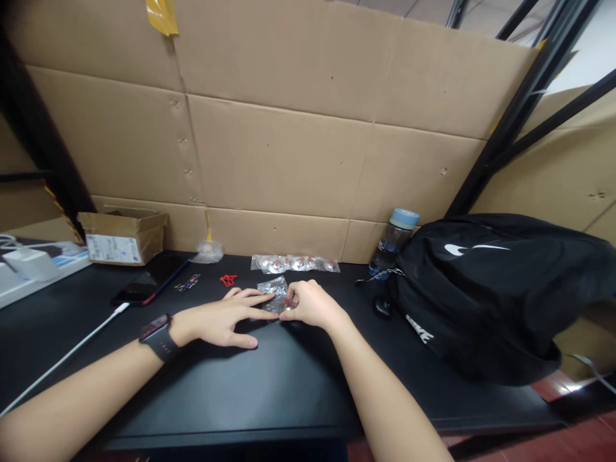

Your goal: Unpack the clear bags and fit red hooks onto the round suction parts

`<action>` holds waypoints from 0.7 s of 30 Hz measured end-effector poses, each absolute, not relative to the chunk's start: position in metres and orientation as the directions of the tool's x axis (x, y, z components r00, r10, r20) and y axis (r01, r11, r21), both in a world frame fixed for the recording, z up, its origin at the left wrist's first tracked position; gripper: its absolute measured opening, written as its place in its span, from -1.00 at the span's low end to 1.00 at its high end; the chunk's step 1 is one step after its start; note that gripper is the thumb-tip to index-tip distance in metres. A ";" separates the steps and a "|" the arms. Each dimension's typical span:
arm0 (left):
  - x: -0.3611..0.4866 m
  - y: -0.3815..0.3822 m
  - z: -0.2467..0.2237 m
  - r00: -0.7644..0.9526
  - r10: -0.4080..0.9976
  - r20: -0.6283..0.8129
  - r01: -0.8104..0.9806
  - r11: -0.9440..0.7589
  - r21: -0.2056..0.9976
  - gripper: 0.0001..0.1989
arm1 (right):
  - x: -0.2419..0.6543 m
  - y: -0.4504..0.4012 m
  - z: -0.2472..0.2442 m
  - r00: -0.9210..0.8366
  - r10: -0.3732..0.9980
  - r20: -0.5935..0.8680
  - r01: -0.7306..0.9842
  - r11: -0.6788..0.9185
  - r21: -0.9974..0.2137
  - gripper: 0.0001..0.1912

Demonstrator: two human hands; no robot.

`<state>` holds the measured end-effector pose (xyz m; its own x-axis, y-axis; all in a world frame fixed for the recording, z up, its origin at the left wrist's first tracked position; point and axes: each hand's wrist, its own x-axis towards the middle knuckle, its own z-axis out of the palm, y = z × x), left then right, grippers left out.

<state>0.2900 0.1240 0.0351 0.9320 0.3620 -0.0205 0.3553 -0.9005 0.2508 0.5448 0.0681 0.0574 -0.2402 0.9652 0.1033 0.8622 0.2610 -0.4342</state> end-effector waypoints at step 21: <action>0.288 0.127 0.029 0.944 0.322 0.070 0.287 -0.909 0.303 -0.36 | 0.537 0.080 0.044 -0.317 0.917 0.241 0.788 0.396 -0.470 -0.84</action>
